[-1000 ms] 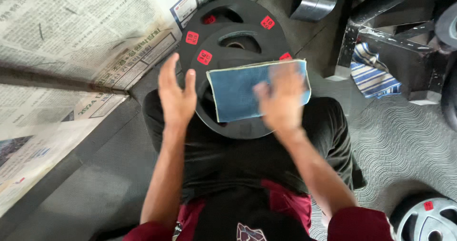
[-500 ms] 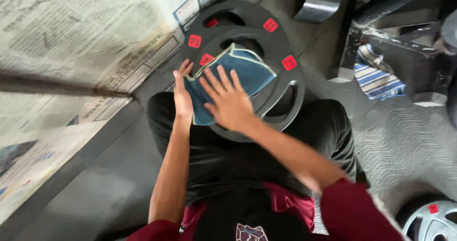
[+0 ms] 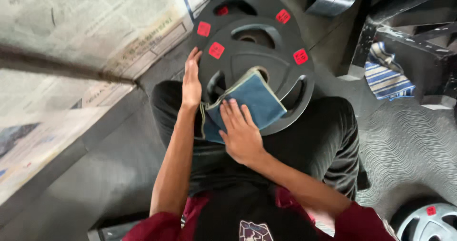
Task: The person cleans weight plates by wiping them with a blue cloth and then stacks them on top of each other on the floor.
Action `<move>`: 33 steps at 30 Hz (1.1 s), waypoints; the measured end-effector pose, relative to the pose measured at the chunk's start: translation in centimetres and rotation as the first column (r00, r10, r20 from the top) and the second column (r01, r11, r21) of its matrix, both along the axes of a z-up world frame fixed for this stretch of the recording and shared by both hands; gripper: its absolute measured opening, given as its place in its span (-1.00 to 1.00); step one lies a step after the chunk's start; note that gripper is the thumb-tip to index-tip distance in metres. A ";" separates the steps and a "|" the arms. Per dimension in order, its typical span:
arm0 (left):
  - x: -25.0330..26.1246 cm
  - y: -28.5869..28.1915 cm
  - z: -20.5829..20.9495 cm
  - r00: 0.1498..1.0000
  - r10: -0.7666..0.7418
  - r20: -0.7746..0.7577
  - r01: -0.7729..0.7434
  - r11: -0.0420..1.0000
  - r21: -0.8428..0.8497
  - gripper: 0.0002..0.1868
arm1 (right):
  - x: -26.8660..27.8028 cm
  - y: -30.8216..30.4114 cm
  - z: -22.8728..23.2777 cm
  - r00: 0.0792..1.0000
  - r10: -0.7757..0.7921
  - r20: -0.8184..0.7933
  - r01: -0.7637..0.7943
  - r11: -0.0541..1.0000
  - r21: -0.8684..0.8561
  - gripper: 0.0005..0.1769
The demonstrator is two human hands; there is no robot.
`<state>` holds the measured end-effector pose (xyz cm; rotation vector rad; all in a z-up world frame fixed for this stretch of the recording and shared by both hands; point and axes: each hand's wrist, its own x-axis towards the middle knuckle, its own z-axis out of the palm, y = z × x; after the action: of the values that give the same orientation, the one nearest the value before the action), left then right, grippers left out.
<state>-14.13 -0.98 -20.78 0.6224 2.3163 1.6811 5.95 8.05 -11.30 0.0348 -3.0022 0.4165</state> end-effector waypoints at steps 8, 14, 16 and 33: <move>0.0 0.4 4.1 0.952 0.038 0.305 -0.048 0.999 0.025 -0.42 | -6.0 0.2 1.0 0.981 0.017 0.195 -0.037 0.994 0.101 -0.10; -0.1 0.5 2.0 0.956 0.044 0.292 -0.075 0.992 0.097 -0.38 | -2.9 0.3 1.0 0.998 0.018 0.052 -0.021 0.999 0.045 -0.17; 0.4 0.7 3.5 0.957 0.039 0.289 -0.080 0.988 0.132 -0.43 | -5.4 0.2 1.4 0.998 -0.029 0.057 0.025 0.997 0.072 -0.18; 1.6 0.8 1.6 0.980 0.028 -0.199 -0.035 0.999 -0.033 -0.48 | 3.1 5.3 1.2 0.990 -0.101 0.101 0.089 0.989 0.118 -0.19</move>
<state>-12.49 -0.14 -19.20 0.7826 2.4986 1.6553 9.08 13.36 -10.06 -0.1243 -3.1139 0.2454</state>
